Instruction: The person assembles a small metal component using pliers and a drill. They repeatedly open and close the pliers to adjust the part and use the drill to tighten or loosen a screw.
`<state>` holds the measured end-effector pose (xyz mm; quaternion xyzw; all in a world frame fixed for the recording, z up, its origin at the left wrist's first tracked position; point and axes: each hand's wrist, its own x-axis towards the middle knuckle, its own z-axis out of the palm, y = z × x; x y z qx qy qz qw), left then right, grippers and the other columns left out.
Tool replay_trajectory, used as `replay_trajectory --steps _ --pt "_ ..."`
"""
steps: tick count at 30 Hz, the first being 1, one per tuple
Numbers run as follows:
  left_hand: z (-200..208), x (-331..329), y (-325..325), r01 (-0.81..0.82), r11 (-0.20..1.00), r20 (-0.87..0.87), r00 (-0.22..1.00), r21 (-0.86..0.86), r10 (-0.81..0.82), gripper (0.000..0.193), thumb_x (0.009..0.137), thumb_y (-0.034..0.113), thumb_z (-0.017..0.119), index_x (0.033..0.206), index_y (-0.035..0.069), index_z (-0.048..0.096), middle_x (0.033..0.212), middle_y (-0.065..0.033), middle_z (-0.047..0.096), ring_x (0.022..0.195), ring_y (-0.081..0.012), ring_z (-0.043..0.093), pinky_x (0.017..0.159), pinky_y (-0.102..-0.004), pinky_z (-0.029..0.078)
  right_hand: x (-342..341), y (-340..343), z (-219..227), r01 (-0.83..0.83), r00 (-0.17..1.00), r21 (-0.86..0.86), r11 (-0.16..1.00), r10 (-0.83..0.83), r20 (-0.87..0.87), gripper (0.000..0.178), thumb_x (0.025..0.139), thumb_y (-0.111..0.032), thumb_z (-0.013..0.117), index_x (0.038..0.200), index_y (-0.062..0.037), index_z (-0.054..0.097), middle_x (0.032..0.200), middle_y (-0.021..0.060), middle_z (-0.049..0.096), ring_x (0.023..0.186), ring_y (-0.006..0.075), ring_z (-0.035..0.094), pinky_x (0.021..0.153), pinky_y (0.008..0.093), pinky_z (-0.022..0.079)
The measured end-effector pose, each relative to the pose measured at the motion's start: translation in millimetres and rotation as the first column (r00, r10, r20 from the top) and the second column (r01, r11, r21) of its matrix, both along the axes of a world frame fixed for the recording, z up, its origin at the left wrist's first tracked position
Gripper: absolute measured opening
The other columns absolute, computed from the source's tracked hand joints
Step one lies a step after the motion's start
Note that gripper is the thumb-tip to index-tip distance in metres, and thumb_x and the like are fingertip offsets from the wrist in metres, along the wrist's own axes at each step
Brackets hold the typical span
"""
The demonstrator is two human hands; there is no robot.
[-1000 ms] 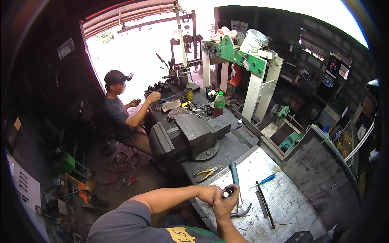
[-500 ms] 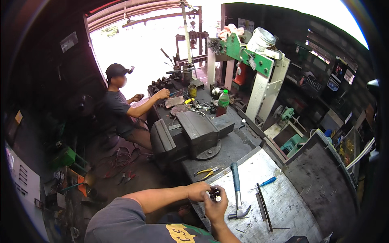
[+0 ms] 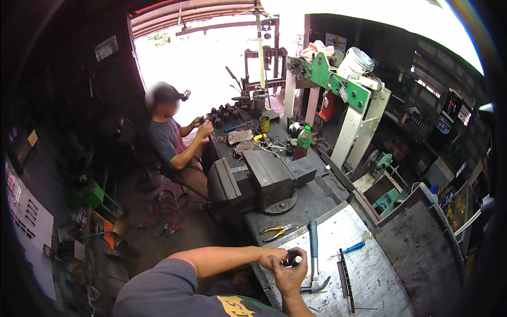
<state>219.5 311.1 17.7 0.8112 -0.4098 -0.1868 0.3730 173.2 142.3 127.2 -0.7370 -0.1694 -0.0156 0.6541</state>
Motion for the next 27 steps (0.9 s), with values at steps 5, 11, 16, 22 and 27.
replay_trajectory --steps 5,11,16,22,27 --pt "-38 -69 -57 -0.648 0.632 -0.059 0.717 -0.424 0.695 0.056 0.081 0.020 0.078 0.132 0.007 0.061 0.125 -0.0150 0.069 0.121 -0.0322 0.066 0.106 -0.0433 0.052 68 -16 -7 -0.782 0.582 -0.168 0.600 0.800 0.145 0.035 0.068 -0.013 0.089 0.086 -0.0053 0.060 0.073 0.0106 0.064 0.065 0.0248 0.063 0.064 0.0365 0.054" --pt "23 -47 -9 -0.491 0.861 -0.146 0.869 -0.135 0.473 0.068 0.074 0.033 0.092 0.128 0.003 0.064 0.122 -0.0231 0.072 0.116 -0.0396 0.068 0.102 -0.0452 0.054 29 -40 -11 -0.369 0.928 0.134 0.920 0.358 0.101 0.043 0.076 -0.004 0.074 0.116 -0.0021 0.060 0.106 0.0126 0.064 0.095 0.0216 0.064 0.087 0.0343 0.054" --pt "31 -36 -6 -0.552 0.825 0.069 0.834 0.125 0.548 0.057 0.082 0.036 0.082 0.130 0.008 0.067 0.111 -0.0210 0.074 0.106 -0.0427 0.071 0.092 -0.0498 0.057 -10 -16 -4 0.092 0.994 0.225 0.970 -0.077 -0.077 0.022 0.094 -0.016 0.081 0.102 0.0000 0.068 0.087 0.0045 0.069 0.078 0.0133 0.064 0.076 0.0304 0.055" --pt "22 -81 -56 -0.881 0.447 0.202 0.470 0.153 0.859 0.062 0.083 0.052 0.081 0.128 0.013 0.065 0.113 -0.0155 0.073 0.102 -0.0401 0.072 0.087 -0.0508 0.059 107 -49 -6 -0.903 0.379 0.199 0.379 0.924 -0.040 0.021 0.088 -0.012 0.082 0.101 0.0039 0.076 0.094 0.0098 0.077 0.089 0.0189 0.073 0.084 0.0329 0.057" --pt "53 -17 -13 -0.253 0.929 0.149 0.942 -0.270 0.299 0.065 0.082 0.036 0.083 0.134 0.004 0.060 0.134 -0.0210 0.060 0.130 -0.0374 0.058 0.110 -0.0459 0.048 9 -21 -5 -0.035 0.999 0.209 0.977 0.032 0.019 0.064 0.077 -0.022 0.097 0.129 0.0026 0.066 0.100 0.0118 0.074 0.090 0.0186 0.068 0.082 0.0326 0.055"
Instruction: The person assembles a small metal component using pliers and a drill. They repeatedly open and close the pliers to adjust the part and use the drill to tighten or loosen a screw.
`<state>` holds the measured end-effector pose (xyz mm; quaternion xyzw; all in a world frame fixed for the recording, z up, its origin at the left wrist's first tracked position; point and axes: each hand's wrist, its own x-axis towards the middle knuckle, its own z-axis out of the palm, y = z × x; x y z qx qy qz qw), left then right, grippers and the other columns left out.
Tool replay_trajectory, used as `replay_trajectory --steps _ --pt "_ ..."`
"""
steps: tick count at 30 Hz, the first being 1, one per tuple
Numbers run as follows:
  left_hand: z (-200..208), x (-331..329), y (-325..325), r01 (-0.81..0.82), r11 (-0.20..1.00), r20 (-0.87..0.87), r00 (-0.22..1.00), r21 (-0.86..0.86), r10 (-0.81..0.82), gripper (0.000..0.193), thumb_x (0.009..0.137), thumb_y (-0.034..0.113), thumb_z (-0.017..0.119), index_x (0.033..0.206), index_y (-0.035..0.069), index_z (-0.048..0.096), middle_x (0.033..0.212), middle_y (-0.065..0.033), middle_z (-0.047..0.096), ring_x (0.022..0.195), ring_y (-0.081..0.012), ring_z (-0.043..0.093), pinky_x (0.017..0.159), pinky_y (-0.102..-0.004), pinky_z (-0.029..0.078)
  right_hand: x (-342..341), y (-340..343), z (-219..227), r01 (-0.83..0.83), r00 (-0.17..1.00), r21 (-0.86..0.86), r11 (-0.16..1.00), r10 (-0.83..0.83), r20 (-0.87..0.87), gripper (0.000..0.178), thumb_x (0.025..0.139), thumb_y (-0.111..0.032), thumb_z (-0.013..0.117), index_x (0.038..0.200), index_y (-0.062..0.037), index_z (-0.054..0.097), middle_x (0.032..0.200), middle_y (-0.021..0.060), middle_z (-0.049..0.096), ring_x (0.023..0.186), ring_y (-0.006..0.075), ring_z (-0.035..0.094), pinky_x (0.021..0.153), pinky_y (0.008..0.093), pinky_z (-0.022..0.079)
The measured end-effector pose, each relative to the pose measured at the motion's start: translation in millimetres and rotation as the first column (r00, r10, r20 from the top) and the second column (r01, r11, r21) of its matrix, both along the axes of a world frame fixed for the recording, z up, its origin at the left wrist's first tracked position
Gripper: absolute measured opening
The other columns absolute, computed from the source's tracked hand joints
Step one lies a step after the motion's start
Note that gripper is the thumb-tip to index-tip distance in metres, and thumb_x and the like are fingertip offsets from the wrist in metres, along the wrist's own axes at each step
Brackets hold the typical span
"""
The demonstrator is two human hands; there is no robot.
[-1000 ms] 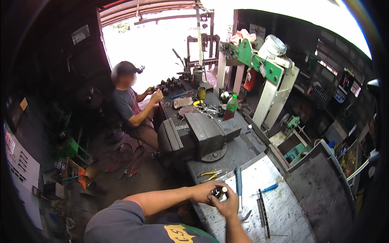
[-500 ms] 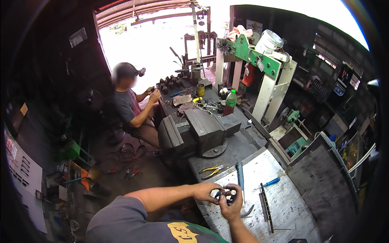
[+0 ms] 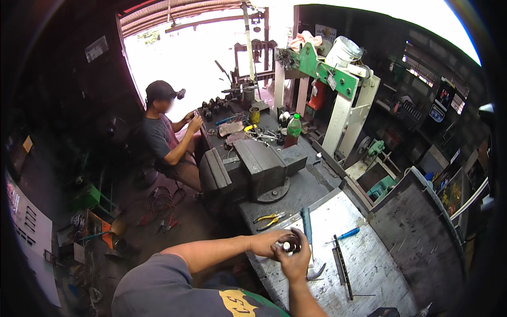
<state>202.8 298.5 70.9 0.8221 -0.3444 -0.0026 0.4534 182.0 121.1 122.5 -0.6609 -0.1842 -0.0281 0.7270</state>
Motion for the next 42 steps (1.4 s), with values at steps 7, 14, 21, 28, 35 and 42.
replay_trajectory --steps 7,14,21,28,35,42 --pt "-24 -59 -54 -0.490 0.849 -0.281 0.802 0.196 0.527 0.055 0.076 0.043 0.088 0.113 0.007 0.069 0.107 -0.0164 0.075 0.102 -0.0359 0.072 0.094 -0.0439 0.057 56 -1 -3 -0.867 0.498 0.059 0.495 0.865 0.065 0.034 0.078 -0.016 0.080 0.102 -0.0009 0.061 0.087 0.0050 0.062 0.078 0.0142 0.059 0.074 0.0320 0.052" --pt "-51 -92 -32 -0.258 0.952 -0.365 0.881 0.164 0.302 0.057 0.085 0.037 0.083 0.131 0.009 0.064 0.127 -0.0202 0.068 0.129 -0.0381 0.062 0.109 -0.0451 0.050 35 -22 -26 -0.843 0.464 -0.357 0.403 0.880 -0.102 0.045 0.082 -0.013 0.075 0.124 -0.0043 0.064 0.099 0.0082 0.068 0.093 0.0182 0.065 0.085 0.0367 0.055" --pt "-36 -45 20 -0.549 0.815 -0.209 0.789 0.183 0.578 0.070 0.075 0.019 0.092 0.137 0.003 0.063 0.136 -0.0203 0.064 0.127 -0.0381 0.063 0.111 -0.0440 0.050 17 -62 -20 -0.100 0.993 -0.114 0.988 0.091 -0.082 0.050 0.094 -0.011 0.063 0.142 0.0008 0.051 0.103 0.0059 0.059 0.090 0.0125 0.058 0.081 0.0288 0.051" --pt "-94 -38 27 -0.245 0.927 -0.154 0.943 0.284 0.296 0.031 0.089 0.026 0.082 0.114 0.011 0.077 0.114 -0.0098 0.074 0.112 -0.0330 0.067 0.099 -0.0447 0.050 -12 -7 -48 0.292 0.956 0.066 0.954 -0.289 -0.047 0.056 0.098 -0.002 0.068 0.145 -0.0020 0.037 0.103 0.0117 0.067 0.091 0.0145 0.064 0.083 0.0298 0.054" --pt "-112 -10 34 -0.102 0.985 -0.108 0.987 0.141 0.118 0.019 0.092 0.027 0.079 0.103 0.011 0.079 0.106 -0.0060 0.076 0.101 -0.0314 0.069 0.088 -0.0440 0.050 -3 4 -26 0.629 0.777 0.360 0.689 -0.576 -0.255 0.015 0.103 -0.014 0.069 0.096 -0.0036 0.061 0.095 0.0124 0.069 0.082 0.0217 0.067 0.079 0.0377 0.058" --pt "-95 -14 40 -0.039 0.997 -0.164 0.985 0.074 0.051 0.053 0.088 0.032 0.083 0.134 0.010 0.070 0.123 -0.0131 0.074 0.112 -0.0331 0.068 0.102 -0.0436 0.048 -30 28 -7 0.578 0.816 0.294 0.761 -0.553 -0.170 0.035 0.096 -0.019 0.058 0.123 0.0019 0.055 0.127 0.0216 0.063 0.111 0.0293 0.065 0.101 0.0444 0.055"
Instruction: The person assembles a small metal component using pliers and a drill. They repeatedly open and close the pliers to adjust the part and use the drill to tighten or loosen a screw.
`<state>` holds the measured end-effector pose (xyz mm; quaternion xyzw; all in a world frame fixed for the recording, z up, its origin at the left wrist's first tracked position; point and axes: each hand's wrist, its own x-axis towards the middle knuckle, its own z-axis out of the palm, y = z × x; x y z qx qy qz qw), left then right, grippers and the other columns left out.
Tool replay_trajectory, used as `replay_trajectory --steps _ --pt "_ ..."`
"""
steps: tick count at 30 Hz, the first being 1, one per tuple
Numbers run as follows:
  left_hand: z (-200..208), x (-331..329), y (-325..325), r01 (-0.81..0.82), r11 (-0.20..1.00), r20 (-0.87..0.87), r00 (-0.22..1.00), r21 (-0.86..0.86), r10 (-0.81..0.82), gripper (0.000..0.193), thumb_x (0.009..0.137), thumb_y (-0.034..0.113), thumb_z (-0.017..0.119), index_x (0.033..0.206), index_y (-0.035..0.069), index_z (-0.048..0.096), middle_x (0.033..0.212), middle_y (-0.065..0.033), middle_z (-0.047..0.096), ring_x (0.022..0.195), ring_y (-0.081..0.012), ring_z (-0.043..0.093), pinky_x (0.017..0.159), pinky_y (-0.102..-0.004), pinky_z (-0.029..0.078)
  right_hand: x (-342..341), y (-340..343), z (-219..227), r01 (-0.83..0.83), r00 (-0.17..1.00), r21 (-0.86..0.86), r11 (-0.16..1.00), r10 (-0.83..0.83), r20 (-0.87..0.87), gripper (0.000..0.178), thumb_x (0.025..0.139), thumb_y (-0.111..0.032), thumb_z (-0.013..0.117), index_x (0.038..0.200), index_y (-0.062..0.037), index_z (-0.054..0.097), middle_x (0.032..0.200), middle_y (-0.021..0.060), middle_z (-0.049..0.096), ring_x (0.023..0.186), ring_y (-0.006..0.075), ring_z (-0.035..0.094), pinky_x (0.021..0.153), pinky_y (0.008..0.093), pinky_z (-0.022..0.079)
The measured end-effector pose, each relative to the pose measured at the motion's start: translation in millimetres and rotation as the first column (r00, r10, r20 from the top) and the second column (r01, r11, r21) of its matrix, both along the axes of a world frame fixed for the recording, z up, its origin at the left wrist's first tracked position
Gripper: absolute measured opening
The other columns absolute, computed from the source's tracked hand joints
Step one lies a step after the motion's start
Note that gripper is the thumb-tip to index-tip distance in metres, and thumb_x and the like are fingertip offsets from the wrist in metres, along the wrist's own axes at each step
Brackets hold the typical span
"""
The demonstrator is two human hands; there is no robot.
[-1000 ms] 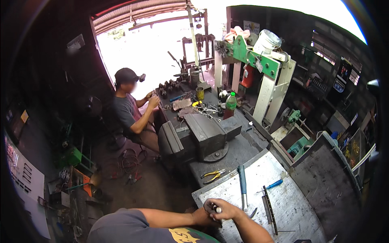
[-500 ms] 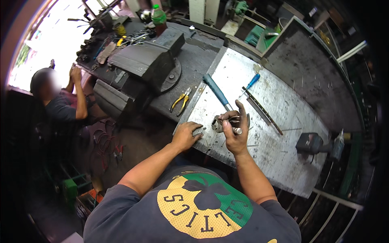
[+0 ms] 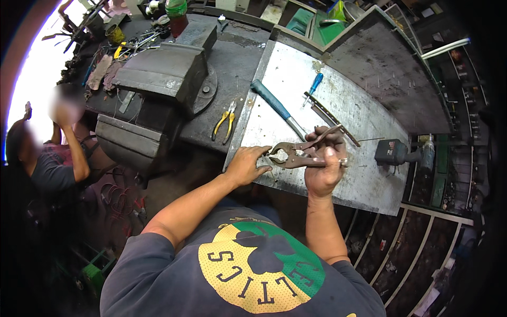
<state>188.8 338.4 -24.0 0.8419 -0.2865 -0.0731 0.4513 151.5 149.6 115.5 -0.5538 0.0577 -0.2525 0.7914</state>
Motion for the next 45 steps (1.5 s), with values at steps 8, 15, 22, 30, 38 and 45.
replay_trajectory --steps 8,15,22,30,38,45 --pt "1 13 6 0.029 0.994 -0.164 0.985 -0.105 -0.046 0.042 0.088 0.026 0.084 0.124 0.007 0.074 0.113 -0.0161 0.076 0.103 -0.0363 0.073 0.093 -0.0451 0.056 7 23 -4 0.093 0.995 -0.116 0.989 -0.094 -0.008 0.046 0.095 -0.018 0.058 0.135 0.0032 0.051 0.135 0.0212 0.057 0.119 0.0262 0.060 0.110 0.0446 0.048" --pt "-6 15 7 0.044 0.983 -0.118 0.991 -0.178 -0.066 0.034 0.088 0.021 0.083 0.118 0.008 0.077 0.105 -0.0166 0.077 0.097 -0.0382 0.074 0.090 -0.0456 0.058 11 36 -7 0.191 0.980 -0.161 0.968 -0.196 -0.019 0.046 0.097 -0.013 0.056 0.140 -0.0004 0.045 0.128 0.0165 0.057 0.110 0.0225 0.058 0.104 0.0424 0.049" --pt "24 27 11 0.134 0.981 -0.105 0.983 -0.140 -0.149 0.077 0.078 0.021 0.087 0.147 0.004 0.055 0.137 -0.0216 0.065 0.126 -0.0396 0.062 0.110 -0.0461 0.050 14 50 -8 0.253 0.966 -0.187 0.949 -0.260 -0.013 0.073 0.095 -0.002 0.054 0.160 -0.0007 0.021 0.122 0.0132 0.056 0.106 0.0185 0.056 0.099 0.0352 0.048" --pt "65 41 -46 0.378 0.885 -0.028 0.916 -0.273 -0.400 0.060 0.077 0.014 0.081 0.130 -0.001 0.058 0.122 -0.0247 0.065 0.117 -0.0447 0.062 0.104 -0.0499 0.051 8 62 4 0.174 0.975 -0.276 0.945 -0.204 -0.084 0.074 0.094 -0.008 0.061 0.158 0.0102 0.029 0.128 0.0125 0.053 0.115 0.0180 0.053 0.108 0.0337 0.044" --pt "66 45 -55 0.344 0.885 0.015 0.934 -0.313 -0.358 0.035 0.083 0.024 0.080 0.103 0.000 0.063 0.092 -0.0223 0.068 0.090 -0.0465 0.067 0.080 -0.0532 0.054 13 57 10 0.243 0.963 -0.229 0.943 -0.263 -0.059 0.055 0.099 -0.012 0.067 0.143 0.0091 0.043 0.120 0.0126 0.054 0.111 0.0169 0.053 0.100 0.0319 0.045" --pt "71 47 -59 0.353 0.904 -0.030 0.928 -0.241 -0.371 0.033 0.084 0.028 0.079 0.103 0.003 0.070 0.097 -0.0203 0.073 0.090 -0.0440 0.070 0.081 -0.0521 0.057 19 53 6 0.400 0.908 -0.177 0.899 -0.415 -0.055 0.020 0.101 -0.013 0.072 0.103 -0.0006 0.056 0.085 0.0022 0.063 0.069 0.0078 0.055 0.063 0.0228 0.046"
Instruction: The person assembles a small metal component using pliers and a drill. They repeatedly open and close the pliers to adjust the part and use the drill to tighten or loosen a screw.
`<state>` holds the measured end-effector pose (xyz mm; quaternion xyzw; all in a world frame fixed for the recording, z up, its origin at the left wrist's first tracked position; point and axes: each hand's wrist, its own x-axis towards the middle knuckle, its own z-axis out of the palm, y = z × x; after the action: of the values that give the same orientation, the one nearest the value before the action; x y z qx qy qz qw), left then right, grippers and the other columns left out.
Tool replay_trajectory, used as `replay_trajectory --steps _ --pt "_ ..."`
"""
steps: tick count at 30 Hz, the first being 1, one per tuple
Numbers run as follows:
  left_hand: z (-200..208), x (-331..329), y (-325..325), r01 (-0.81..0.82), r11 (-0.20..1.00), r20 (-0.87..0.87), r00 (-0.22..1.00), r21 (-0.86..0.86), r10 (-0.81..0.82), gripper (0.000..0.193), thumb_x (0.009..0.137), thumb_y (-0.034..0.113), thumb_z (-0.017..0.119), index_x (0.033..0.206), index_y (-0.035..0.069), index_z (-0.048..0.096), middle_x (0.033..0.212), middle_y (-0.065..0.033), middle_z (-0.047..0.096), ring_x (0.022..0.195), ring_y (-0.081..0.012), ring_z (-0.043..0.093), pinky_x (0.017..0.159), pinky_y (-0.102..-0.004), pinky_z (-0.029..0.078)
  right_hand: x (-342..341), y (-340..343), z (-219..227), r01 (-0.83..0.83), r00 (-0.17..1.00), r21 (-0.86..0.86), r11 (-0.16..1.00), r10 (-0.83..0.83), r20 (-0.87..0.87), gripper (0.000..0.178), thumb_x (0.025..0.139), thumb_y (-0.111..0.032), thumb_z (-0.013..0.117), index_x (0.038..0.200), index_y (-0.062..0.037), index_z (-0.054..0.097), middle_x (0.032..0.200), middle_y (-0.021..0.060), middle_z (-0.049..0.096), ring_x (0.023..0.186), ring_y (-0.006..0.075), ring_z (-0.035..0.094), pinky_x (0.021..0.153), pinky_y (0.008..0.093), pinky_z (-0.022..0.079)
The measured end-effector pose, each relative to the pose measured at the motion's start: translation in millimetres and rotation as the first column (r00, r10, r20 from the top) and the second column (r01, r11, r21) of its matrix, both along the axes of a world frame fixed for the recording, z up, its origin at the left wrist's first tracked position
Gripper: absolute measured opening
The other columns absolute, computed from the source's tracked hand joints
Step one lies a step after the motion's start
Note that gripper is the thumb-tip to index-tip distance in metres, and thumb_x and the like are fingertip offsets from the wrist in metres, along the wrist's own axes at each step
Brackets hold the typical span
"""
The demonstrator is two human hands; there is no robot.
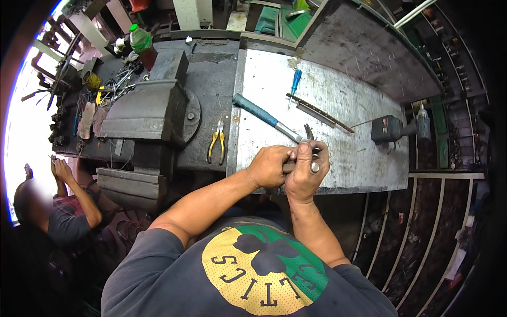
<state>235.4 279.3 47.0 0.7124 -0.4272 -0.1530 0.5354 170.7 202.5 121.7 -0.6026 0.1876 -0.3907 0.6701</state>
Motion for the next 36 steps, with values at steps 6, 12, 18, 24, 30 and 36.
replay_trajectory --steps 6,12,18,24,30,36 --pt "-13 27 16 0.213 0.977 -0.044 0.976 -0.012 -0.214 0.060 0.078 0.026 0.084 0.129 0.001 0.065 0.120 -0.0234 0.071 0.112 -0.0435 0.068 0.099 -0.0487 0.054 -5 12 -8 -0.088 0.992 -0.030 0.996 0.085 -0.093 0.021 0.099 -0.009 0.074 0.106 -0.0027 0.056 0.090 0.0026 0.060 0.079 0.0081 0.055 0.071 0.0237 0.047" --pt "-25 35 46 0.165 0.982 -0.068 0.985 0.092 -0.159 0.072 0.068 0.023 0.095 0.129 0.002 0.063 0.123 -0.0210 0.067 0.119 -0.0421 0.063 0.102 -0.0478 0.052 13 -21 7 -0.585 0.802 -0.056 0.809 0.567 -0.186 0.020 0.083 0.000 0.067 0.099 -0.0031 0.053 0.088 0.0038 0.057 0.081 0.0100 0.054 0.073 0.0263 0.047" --pt "-36 -12 42 -0.282 0.957 -0.007 0.959 0.066 0.283 0.049 0.072 0.020 0.090 0.111 0.007 0.064 0.105 -0.0132 0.064 0.105 -0.0391 0.063 0.094 -0.0484 0.052 21 -46 24 -0.879 0.476 -0.123 0.461 0.830 -0.291 0.022 0.085 -0.004 0.068 0.105 -0.0005 0.060 0.100 0.0102 0.065 0.093 0.0186 0.063 0.084 0.0327 0.053" --pt "-65 -16 47 -0.320 0.934 -0.034 0.944 0.161 0.329 0.037 0.076 0.023 0.085 0.105 0.007 0.069 0.101 -0.0170 0.073 0.095 -0.0381 0.071 0.083 -0.0481 0.057 8 -10 24 -0.651 0.753 -0.376 0.659 0.623 -0.212 0.022 0.093 -0.016 0.082 0.098 0.0013 0.070 0.091 0.0109 0.072 0.078 0.0185 0.069 0.073 0.0329 0.056" --pt "-35 -57 28 -0.605 0.727 0.104 0.787 0.324 0.608 0.062 0.071 0.025 0.090 0.123 0.006 0.061 0.105 -0.0199 0.072 0.101 -0.0404 0.072 0.088 -0.0486 0.058 92 -91 1 -0.934 -0.259 -0.185 -0.306 0.935 -0.242 0.017 0.084 -0.011 0.086 0.095 -0.0029 0.076 0.087 0.0118 0.077 0.078 0.0263 0.075 0.071 0.0367 0.058" --pt "-18 4 40 -0.027 0.999 -0.484 0.874 0.046 0.046 0.080 0.063 0.021 0.087 0.135 -0.002 0.062 0.137 -0.0168 0.065 0.122 -0.0258 0.066 0.107 -0.0381 0.054 4 -55 12 -0.718 0.689 -0.323 0.616 0.695 -0.207 0.046 0.073 -0.014 0.096 0.109 -0.0045 0.070 0.094 0.0132 0.075 0.087 0.0293 0.075 0.078 0.0379 0.060"
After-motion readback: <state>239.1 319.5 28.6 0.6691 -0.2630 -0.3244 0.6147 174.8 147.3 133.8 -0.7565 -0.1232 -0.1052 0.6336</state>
